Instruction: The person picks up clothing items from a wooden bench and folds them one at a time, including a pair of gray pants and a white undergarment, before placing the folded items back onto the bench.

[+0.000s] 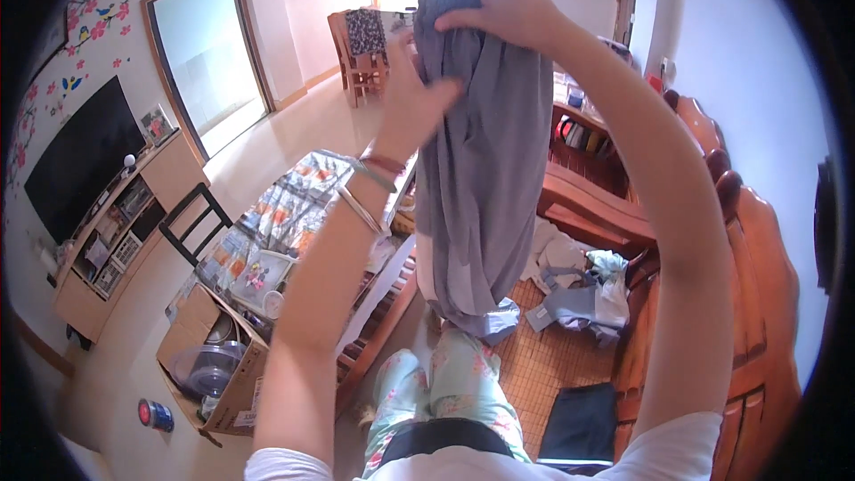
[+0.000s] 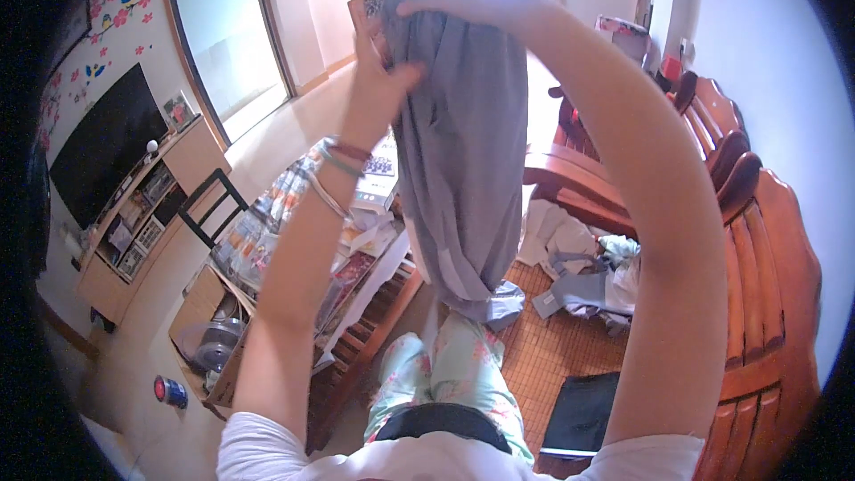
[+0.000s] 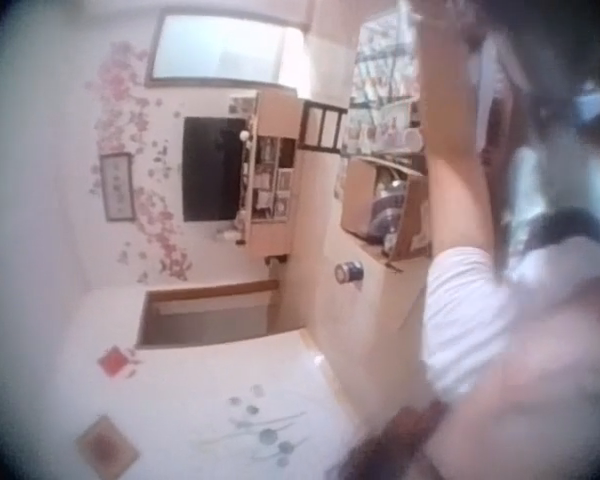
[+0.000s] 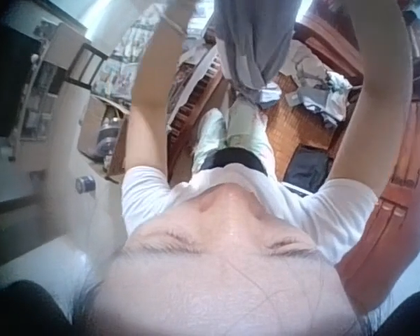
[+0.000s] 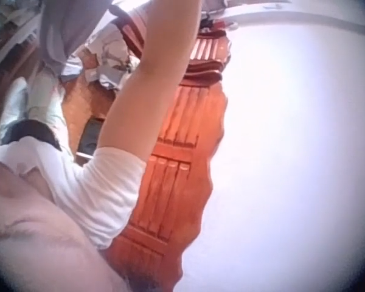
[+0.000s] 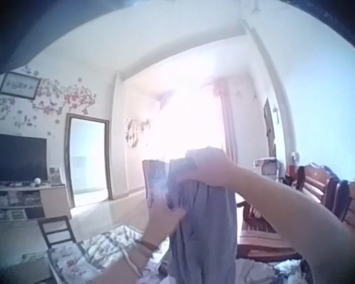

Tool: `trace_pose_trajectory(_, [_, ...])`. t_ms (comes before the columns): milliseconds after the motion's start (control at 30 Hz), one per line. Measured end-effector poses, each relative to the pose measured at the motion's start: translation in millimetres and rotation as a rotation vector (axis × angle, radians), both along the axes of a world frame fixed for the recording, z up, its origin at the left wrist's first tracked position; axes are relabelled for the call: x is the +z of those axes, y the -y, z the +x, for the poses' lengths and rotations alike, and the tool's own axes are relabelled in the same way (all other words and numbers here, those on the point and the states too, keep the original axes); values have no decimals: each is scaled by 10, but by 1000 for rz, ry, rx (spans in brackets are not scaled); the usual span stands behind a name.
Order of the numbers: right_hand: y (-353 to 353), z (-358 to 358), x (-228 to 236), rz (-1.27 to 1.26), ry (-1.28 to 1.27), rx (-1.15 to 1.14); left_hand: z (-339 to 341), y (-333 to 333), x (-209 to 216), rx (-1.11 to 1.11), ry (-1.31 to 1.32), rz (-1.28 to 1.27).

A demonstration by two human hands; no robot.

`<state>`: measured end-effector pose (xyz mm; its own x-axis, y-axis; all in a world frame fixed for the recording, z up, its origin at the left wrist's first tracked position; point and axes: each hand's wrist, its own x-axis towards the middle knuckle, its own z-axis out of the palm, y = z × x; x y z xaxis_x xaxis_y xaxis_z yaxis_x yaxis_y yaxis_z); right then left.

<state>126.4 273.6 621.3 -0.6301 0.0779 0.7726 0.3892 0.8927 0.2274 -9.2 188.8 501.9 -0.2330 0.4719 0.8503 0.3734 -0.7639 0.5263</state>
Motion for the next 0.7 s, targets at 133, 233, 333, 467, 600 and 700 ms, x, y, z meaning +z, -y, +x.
trace_pose_trajectory(133, [-220,-58,233,299,-82,-41,124,-86,-1158,220,-204,-361])
trace_pose_trajectory(233, [-358,43,528,316,-32,-77,136,-333,-1685,415,-247,-407])
trace_pose_trajectory(333, [-505,359,832,454,-117,-366,37,-630,-1617,293,-202,-661])
trace_pose_trajectory(467, [95,771,971,345,-411,-281,-430,-828,-1317,400,-185,-455])
trace_pose_trajectory(600, [335,1290,1017,351,-425,-275,-322,-794,-987,242,-299,-229])
trace_pose_trajectory(700, [612,1374,666,267,-329,-350,-379,-600,-1190,346,-629,-357])
